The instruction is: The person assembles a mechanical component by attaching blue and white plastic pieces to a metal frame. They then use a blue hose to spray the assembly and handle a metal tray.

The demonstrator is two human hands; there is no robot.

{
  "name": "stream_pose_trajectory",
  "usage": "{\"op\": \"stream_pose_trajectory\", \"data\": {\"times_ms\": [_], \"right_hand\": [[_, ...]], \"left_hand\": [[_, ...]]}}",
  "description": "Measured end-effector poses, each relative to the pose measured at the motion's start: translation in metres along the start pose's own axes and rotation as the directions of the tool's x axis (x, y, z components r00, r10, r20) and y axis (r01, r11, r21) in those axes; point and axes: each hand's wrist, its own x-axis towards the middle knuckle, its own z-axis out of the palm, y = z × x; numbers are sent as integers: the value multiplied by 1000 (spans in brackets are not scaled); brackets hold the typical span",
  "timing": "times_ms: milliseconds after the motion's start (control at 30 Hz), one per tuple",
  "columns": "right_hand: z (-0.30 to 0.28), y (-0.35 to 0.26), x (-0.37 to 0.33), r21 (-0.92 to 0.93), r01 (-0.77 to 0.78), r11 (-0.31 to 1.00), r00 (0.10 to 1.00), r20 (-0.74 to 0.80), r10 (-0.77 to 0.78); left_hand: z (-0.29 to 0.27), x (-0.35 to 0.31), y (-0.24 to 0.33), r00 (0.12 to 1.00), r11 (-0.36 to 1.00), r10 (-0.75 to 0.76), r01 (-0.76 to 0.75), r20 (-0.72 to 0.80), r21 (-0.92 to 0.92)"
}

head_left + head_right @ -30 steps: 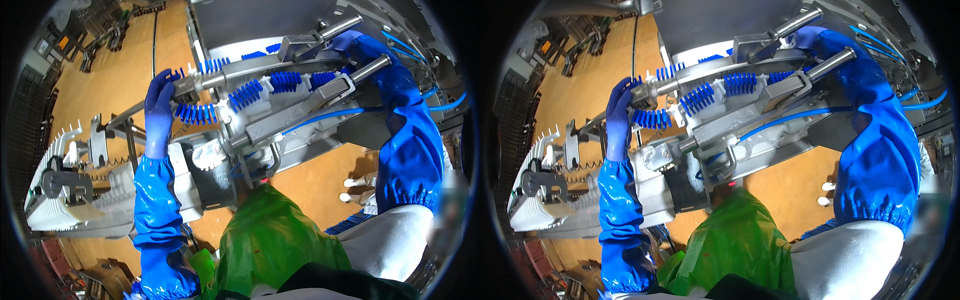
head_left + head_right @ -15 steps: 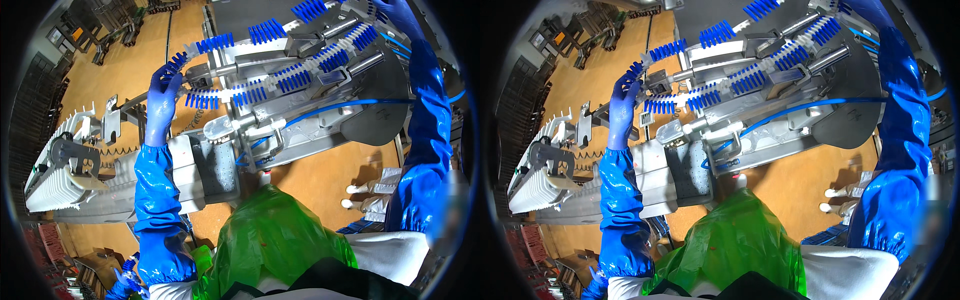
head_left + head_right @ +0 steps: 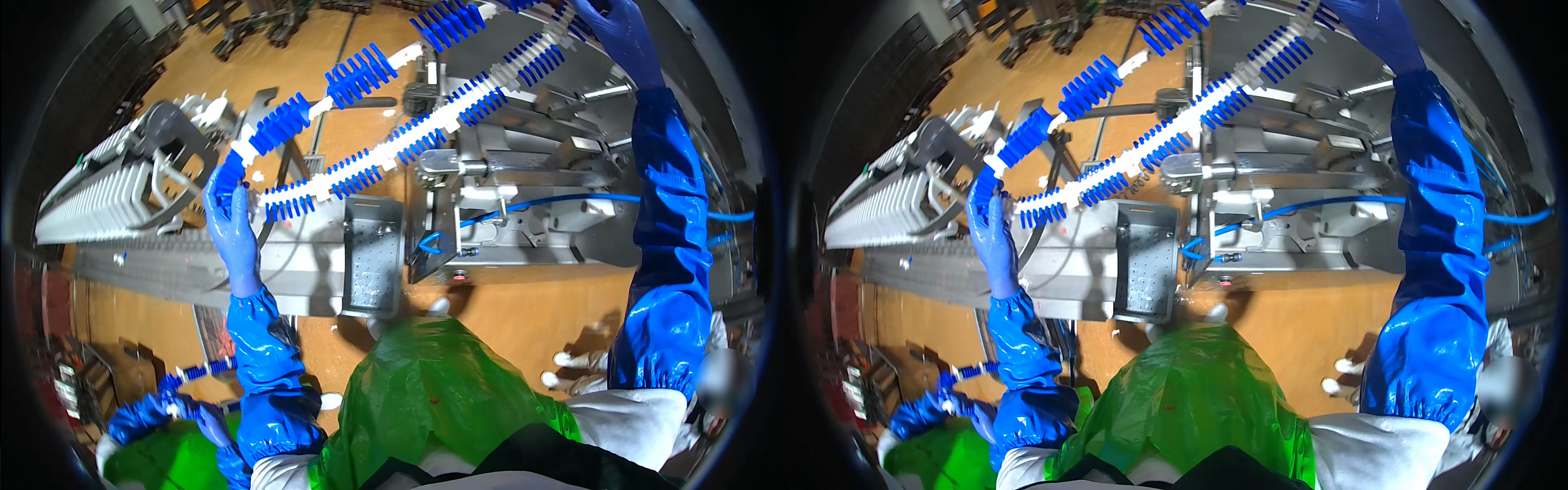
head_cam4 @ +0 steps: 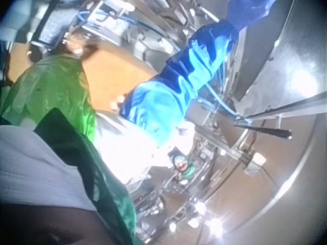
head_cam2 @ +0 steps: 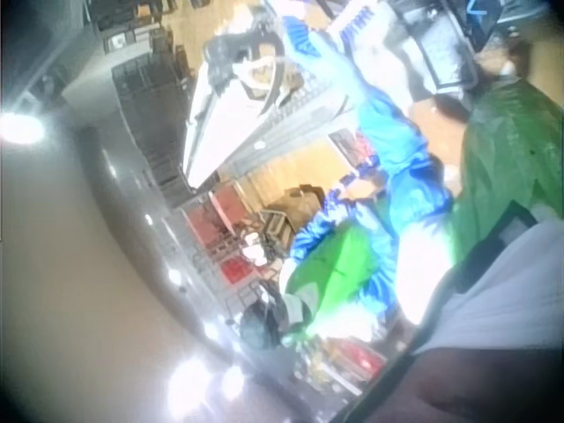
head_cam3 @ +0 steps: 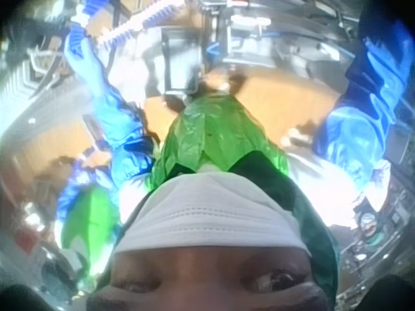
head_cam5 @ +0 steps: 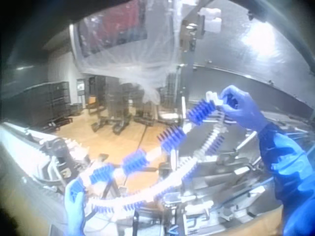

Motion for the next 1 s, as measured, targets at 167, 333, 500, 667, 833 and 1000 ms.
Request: {"op": "stream_pose_trajectory", "data": {"times_ms": [167,333,500,667,833,1000], "right_hand": [[34,-59,19,238,109,965,993,-77,-93],[23,-118,22,430,283,857,958,-160,-237],[5,-153,11,556,363,748,929,-151,-338],[-6,-193,-23,602,326,729,941,-129,-314],[-27,-227,-39,688,366,627,908,-114,-404],[-46,-267,-53,682,454,573,856,-154,-494]], "left_hand": [[-82,-74,36,980,991,-7,33,-199,128],[-135,-152,69,946,990,74,-32,-314,137],[-148,-227,89,873,995,71,-93,-483,-22],[-161,-315,105,830,1000,7,-11,-557,-5],[-167,-374,105,824,999,4,-32,-567,-40],[-171,-420,94,777,991,-59,-29,-627,-129]]}}
